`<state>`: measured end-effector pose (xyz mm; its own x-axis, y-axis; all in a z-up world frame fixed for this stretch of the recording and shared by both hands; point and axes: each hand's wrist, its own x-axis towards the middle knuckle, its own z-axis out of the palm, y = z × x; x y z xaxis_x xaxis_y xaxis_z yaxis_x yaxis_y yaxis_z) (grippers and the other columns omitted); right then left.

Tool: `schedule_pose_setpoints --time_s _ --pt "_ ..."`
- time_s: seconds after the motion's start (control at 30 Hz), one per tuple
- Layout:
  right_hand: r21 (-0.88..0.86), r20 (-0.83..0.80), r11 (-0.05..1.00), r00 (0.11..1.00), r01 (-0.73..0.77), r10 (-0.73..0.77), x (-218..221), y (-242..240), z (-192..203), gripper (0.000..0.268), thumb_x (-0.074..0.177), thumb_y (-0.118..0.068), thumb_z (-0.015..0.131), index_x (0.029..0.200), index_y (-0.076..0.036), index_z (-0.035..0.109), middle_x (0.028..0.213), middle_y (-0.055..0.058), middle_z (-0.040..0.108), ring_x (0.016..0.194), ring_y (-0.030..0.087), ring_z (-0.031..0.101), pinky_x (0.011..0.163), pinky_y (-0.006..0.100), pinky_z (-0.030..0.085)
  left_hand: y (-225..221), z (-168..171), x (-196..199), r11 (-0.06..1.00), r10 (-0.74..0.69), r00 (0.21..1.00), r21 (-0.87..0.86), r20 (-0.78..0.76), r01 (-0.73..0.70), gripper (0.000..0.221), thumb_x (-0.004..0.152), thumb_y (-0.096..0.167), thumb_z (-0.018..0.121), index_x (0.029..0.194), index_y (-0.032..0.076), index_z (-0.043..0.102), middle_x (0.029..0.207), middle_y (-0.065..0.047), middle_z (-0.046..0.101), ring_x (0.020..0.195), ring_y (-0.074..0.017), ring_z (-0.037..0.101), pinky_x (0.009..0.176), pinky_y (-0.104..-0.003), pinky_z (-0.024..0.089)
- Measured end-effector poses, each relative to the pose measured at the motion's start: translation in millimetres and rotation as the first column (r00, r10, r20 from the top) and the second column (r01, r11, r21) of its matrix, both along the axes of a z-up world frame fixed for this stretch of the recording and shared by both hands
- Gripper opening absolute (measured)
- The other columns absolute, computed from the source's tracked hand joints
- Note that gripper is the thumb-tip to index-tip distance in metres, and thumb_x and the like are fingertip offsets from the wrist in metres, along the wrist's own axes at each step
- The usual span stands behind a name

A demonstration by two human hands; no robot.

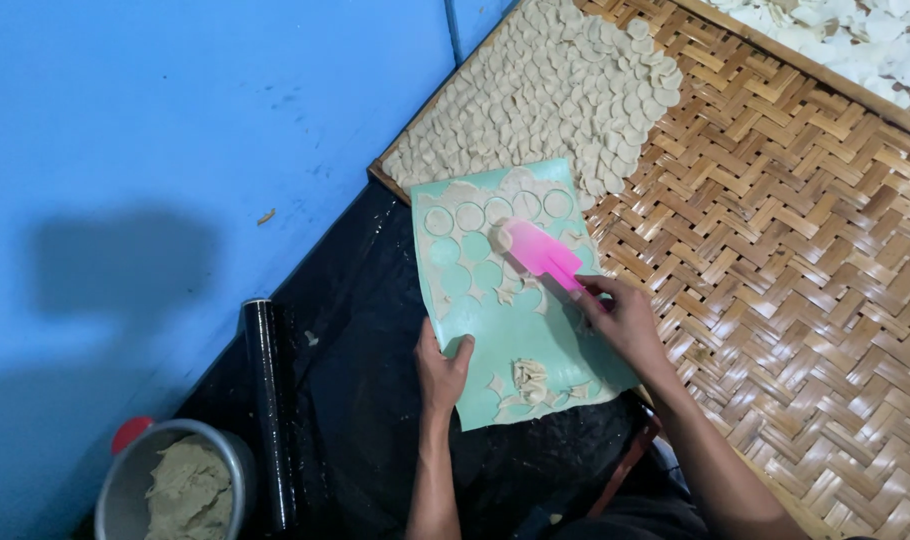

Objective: The recorder uses a pink spatula to transfer small round dough shapes from a template sheet onto a drying tray.

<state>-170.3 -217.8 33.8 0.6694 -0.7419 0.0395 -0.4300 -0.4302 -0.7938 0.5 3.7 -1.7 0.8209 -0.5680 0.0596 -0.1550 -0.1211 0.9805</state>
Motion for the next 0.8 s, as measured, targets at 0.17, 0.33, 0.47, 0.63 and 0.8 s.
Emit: schedule_pose_setpoints --time_s 0.17,0.33,0.47,0.63,0.8 --pt "0.294 -0.095 0.956 0.995 0.014 0.015 -0.2 -9.3 -13.9 0.035 0.096 -0.03 0.068 0.123 -0.008 0.075 0.088 0.009 0.079 0.069 0.015 0.07 0.063 0.029 0.055 0.3 -3.1 0.0 1.0 0.004 1.0 -0.005 -0.012 -0.004 0.034 0.083 0.005 0.07 0.113 -0.006 0.059 0.099 -0.017 0.074 0.085 -0.0227 0.072 0.071 -0.037 0.057" --pt "0.566 0.061 0.823 0.998 -0.053 0.023 -1.9 -16.2 -17.2 0.035 0.097 -0.027 0.067 0.123 -0.006 0.075 0.085 0.001 0.073 0.067 0.007 0.058 0.058 0.024 0.046 -0.5 4.2 -1.3 1.0 0.002 1.0 -0.011 -0.022 -0.002 0.037 0.083 0.005 0.069 0.116 -0.006 0.058 0.099 -0.017 0.074 0.085 -0.0232 0.072 0.072 -0.037 0.058" --pt "0.748 0.069 0.664 0.996 -0.02 -0.048 -6.7 -22.6 -23.8 0.037 0.097 -0.023 0.064 0.129 -0.008 0.073 0.083 0.0 0.069 0.062 0.007 0.052 0.055 0.023 0.041 -0.3 2.2 -0.4 1.0 -0.007 0.999 0.026 -0.048 0.009 0.038 0.083 0.005 0.069 0.118 -0.005 0.058 0.099 -0.018 0.074 0.084 -0.0236 0.073 0.072 -0.038 0.058" --pt "0.754 0.164 0.651 0.985 -0.086 -0.06 -9.1 -19.5 -7.4 0.038 0.097 -0.024 0.067 0.129 -0.004 0.072 0.084 -0.001 0.068 0.063 0.006 0.051 0.054 0.022 0.04 0.7 3.0 -1.2 1.0 -0.01 1.0 0.026 -0.028 0.01 0.039 0.084 0.006 0.069 0.119 -0.006 0.057 0.101 -0.018 0.074 0.086 -0.0238 0.074 0.073 -0.038 0.058" --pt "0.765 0.206 0.632 0.977 -0.122 -0.06 -8.8 -19.8 2.5 0.037 0.097 -0.025 0.067 0.127 -0.005 0.073 0.081 -0.002 0.064 0.062 0.007 0.049 0.052 0.022 0.038 0.8 0.3 -1.1 1.0 -0.004 0.999 0.016 -0.051 0.005 0.039 0.084 0.006 0.07 0.119 -0.006 0.058 0.101 -0.019 0.074 0.086 -0.0252 0.073 0.072 -0.039 0.058"
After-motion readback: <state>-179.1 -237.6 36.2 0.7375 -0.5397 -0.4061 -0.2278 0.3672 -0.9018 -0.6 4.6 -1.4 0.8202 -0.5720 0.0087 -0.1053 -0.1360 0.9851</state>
